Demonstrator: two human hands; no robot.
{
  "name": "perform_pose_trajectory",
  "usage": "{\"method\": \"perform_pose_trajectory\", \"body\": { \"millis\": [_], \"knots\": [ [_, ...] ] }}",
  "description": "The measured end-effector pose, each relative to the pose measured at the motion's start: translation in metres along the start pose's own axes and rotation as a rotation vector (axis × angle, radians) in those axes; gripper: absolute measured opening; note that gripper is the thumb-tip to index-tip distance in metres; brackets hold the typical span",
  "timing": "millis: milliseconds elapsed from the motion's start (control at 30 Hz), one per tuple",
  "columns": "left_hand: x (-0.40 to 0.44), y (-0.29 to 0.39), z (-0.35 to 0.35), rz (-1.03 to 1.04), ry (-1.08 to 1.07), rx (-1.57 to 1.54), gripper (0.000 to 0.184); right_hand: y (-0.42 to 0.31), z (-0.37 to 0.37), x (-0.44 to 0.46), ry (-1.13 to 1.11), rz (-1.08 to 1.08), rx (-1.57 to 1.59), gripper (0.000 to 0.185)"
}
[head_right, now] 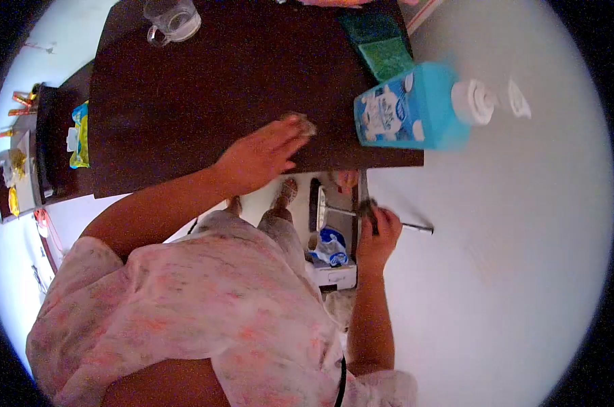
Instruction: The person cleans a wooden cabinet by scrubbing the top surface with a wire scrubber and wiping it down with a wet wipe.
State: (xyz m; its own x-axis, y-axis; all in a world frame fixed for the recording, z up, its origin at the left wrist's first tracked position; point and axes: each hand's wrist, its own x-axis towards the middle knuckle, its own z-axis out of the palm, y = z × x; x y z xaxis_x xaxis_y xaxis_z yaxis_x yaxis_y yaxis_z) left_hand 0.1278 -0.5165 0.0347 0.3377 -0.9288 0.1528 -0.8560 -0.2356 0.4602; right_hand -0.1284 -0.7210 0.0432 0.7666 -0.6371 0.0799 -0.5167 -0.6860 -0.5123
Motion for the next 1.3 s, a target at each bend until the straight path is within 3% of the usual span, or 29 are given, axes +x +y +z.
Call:
{"method": "perform_pose_trajectory", "body": {
  "millis": [133,267,533,733,967,1133,1300],
  "knots": [
    [0.056,0.003,0.008,0.112,0.026,0.162,0.053,0.039,-0.019,-0.019,-0.064,0.080,0.053,0.030],
    [0.100,-0.017,0.009,0.040,0.028,0.181,0.053,0.068,-0.031,-0.013,-0.139,0.097,0.071,0.029],
    [0.177,-0.095,0.005,-0.261,0.298,0.378,0.050,0.080,-0.049,0.000,-0.144,0.168,0.184,0.028],
    [0.161,-0.125,-0.012,-0.526,0.418,0.402,0.046,0.098,-0.059,-0.002,-0.203,0.140,0.130,0.026],
    [0.138,-0.146,-0.031,-0.493,0.363,0.513,0.043,0.100,-0.062,-0.005,-0.180,0.119,0.193,0.026],
    [0.117,-0.139,-0.032,-0.631,0.510,0.439,0.040,0.096,-0.070,-0.018,-0.198,0.171,0.130,0.027],
    [0.111,-0.149,-0.036,-0.700,0.512,0.506,0.040,0.103,-0.063,-0.020,-0.209,0.163,0.191,0.027]
  ]
}}
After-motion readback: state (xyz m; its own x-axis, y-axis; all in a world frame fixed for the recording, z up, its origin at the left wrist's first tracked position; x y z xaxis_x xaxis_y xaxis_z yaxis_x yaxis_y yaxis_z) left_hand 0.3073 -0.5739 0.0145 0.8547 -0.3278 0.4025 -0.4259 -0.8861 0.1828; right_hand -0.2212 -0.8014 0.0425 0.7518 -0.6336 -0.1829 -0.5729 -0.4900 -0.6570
